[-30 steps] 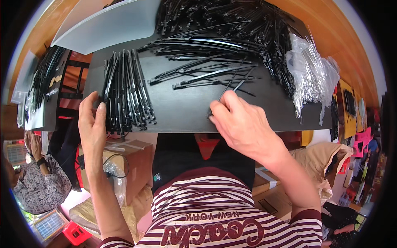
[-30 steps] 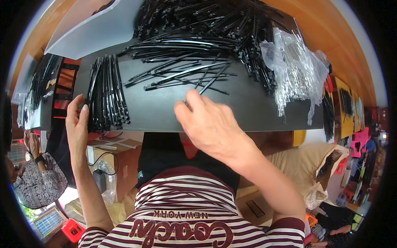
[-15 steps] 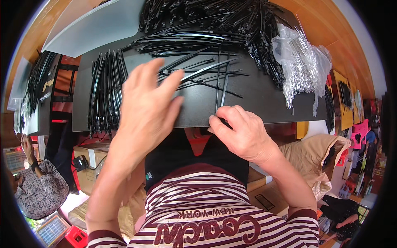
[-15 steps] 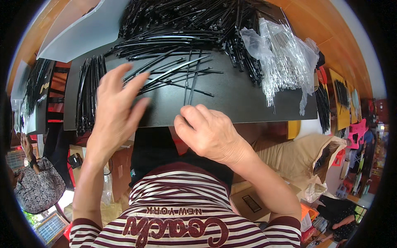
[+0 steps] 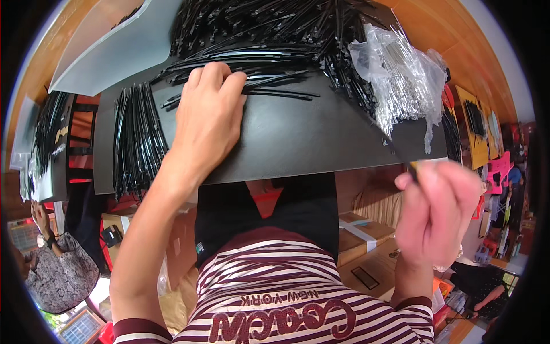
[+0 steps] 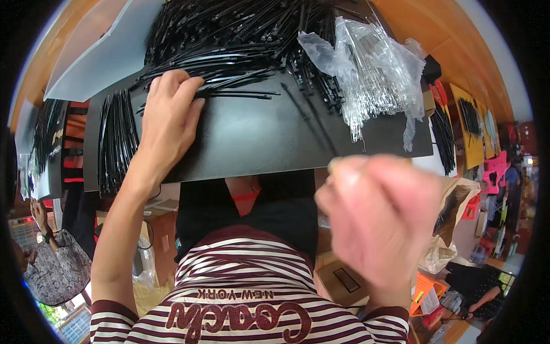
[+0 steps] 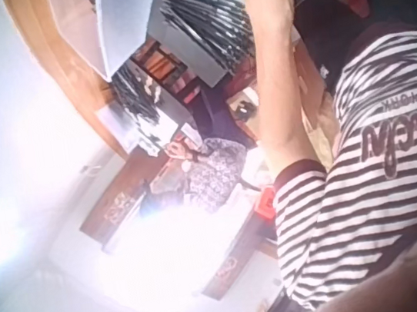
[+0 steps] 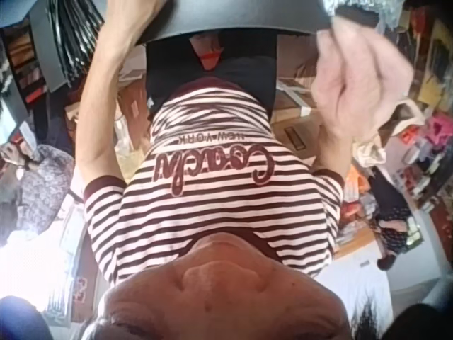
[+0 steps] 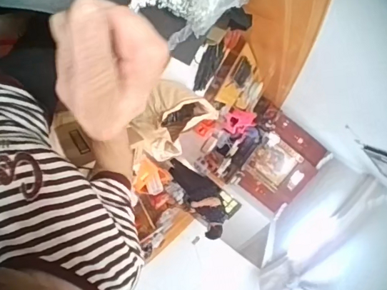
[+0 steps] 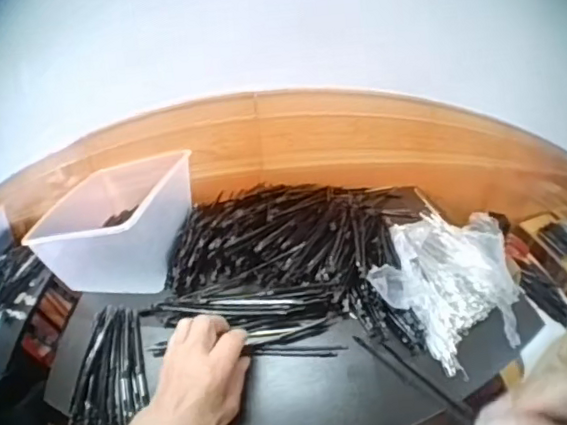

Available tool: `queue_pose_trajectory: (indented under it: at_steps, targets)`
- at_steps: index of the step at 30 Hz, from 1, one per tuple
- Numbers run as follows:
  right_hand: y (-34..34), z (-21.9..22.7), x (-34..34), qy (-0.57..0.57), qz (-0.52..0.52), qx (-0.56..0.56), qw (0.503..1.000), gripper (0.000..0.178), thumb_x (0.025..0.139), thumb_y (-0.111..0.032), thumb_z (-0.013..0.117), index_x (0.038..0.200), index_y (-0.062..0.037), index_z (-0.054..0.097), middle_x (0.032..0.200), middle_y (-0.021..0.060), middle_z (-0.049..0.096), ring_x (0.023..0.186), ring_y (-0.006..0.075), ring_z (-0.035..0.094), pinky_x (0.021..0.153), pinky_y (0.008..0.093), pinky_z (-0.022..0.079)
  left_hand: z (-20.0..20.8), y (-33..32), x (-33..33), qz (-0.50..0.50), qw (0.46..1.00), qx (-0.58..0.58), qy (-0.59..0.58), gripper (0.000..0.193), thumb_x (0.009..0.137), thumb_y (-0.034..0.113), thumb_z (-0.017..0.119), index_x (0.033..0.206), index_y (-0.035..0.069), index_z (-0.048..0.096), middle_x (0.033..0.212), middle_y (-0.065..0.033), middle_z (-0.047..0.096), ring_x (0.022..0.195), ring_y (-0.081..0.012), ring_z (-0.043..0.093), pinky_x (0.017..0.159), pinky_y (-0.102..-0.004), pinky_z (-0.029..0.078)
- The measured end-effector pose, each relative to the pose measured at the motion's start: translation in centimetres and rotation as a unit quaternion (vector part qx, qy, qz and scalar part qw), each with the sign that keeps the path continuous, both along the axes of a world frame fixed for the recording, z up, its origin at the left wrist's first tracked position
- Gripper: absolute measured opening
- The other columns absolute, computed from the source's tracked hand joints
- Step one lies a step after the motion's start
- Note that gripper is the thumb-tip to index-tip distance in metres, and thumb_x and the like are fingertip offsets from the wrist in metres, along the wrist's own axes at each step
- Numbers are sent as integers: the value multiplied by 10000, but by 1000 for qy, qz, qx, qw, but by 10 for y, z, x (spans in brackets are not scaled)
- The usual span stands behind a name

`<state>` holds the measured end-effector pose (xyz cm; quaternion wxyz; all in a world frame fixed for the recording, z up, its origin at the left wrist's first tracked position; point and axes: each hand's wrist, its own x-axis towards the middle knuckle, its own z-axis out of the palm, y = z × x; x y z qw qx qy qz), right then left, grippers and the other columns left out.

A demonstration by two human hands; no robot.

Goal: The person threads a thin wire through a small hole in a black plastic component by hand.

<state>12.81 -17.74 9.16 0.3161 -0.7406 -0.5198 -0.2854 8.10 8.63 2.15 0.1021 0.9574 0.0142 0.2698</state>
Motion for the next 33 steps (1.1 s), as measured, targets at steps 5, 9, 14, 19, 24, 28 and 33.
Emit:
queue_pose_trajectory:
  at_steps: [5,9,14,19,24,28,33]
  targets:
    - [8,-1,-22,246,193,-88,946,249,666,45,697,906,46,630,896,136,599,634,220,614,531,272,517,25,-52,-32,-72,810,-561,154,330,952,275,467,1080,-10,574,954,-89,618,758,-112,545,670,-246,439]
    - [23,-44,-32,171,218,20,961,280,649,-28,740,900,17,623,923,130,578,695,227,610,534,286,514,20,-66,-32,-92,533,-834,112,312,937,251,494,1096,-13,548,894,-92,619,611,-103,529,551,-222,444]
    - [32,-60,-43,515,131,42,846,439,772,-122,723,1105,32,483,911,124,575,692,175,589,585,273,505,12,-61,-38,-113,532,-836,68,259,933,223,502,1044,-5,557,847,-83,608,598,-102,525,535,-218,448]
    - [50,-60,-36,512,124,-33,849,190,842,-26,613,982,36,500,776,118,624,614,158,608,541,269,483,8,-61,-47,-73,572,-815,63,252,933,221,508,1043,-1,556,887,-95,614,608,-94,523,543,-219,449]
    - [47,-59,-36,566,119,-56,814,112,903,-62,528,951,37,511,679,100,615,570,162,610,505,280,478,8,-64,-53,-78,576,-812,53,227,924,208,531,1021,5,559,875,-89,620,615,-96,534,538,-219,457]
    - [46,-57,-39,651,121,-50,748,150,950,-98,446,965,38,509,657,81,610,537,133,599,497,241,489,3,-63,-57,-68,587,-801,93,197,911,193,555,986,11,557,856,-88,623,616,-103,552,531,-217,465]
    - [43,-55,-40,672,100,-27,734,145,946,-105,457,918,35,485,628,88,599,517,158,595,478,268,472,3,-70,-57,-64,583,-805,86,163,927,173,528,949,14,552,847,-62,624,611,-81,542,511,-195,459]
